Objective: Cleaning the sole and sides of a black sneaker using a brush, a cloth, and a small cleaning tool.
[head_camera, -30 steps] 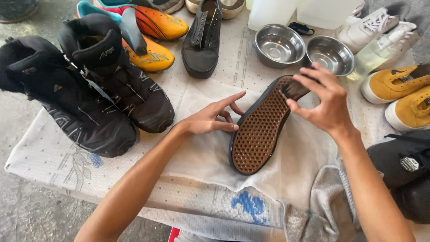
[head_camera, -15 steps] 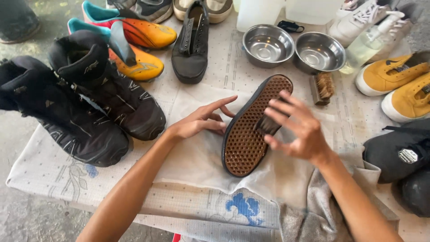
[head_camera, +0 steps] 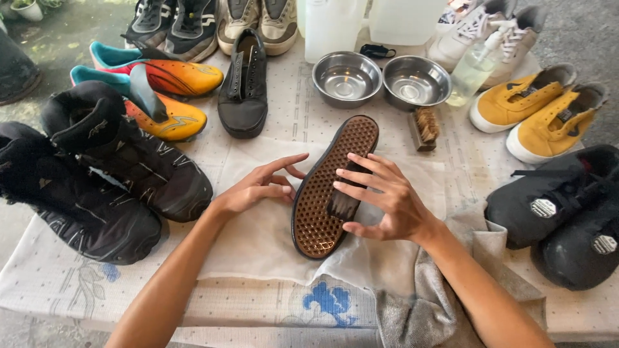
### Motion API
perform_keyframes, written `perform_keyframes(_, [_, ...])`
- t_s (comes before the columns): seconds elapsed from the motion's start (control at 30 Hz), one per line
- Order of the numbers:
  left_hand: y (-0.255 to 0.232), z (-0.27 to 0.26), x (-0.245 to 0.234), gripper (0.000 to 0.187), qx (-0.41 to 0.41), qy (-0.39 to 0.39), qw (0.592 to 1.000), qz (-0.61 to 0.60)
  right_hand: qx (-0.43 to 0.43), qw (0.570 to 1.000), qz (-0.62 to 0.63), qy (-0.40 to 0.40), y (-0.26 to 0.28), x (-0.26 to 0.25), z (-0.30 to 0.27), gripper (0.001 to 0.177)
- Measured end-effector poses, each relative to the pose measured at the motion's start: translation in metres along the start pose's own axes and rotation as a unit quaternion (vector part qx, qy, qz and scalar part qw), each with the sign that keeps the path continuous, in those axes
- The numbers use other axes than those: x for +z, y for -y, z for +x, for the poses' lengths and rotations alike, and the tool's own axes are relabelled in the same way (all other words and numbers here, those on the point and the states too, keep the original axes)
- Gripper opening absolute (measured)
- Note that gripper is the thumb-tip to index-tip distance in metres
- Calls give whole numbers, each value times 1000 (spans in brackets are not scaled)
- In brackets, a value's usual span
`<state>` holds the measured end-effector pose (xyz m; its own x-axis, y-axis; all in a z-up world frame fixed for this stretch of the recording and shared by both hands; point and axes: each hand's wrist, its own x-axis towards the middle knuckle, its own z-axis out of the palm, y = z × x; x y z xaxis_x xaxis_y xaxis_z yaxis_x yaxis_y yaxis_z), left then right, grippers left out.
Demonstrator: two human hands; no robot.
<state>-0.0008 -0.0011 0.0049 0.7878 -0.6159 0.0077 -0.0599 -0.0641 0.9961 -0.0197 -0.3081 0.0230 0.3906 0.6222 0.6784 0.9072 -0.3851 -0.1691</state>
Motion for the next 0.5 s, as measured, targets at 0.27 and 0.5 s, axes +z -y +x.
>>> perform_keyframes(0.27, [-9,-1,-2,74,-21,10,1000,13,261,924,-120,251,66,-106,-15,99])
perform_keyframes(0.5, [-11,-1,0,74,-14,15,1000,14,370,784,-135,479,53,-94,-184,133])
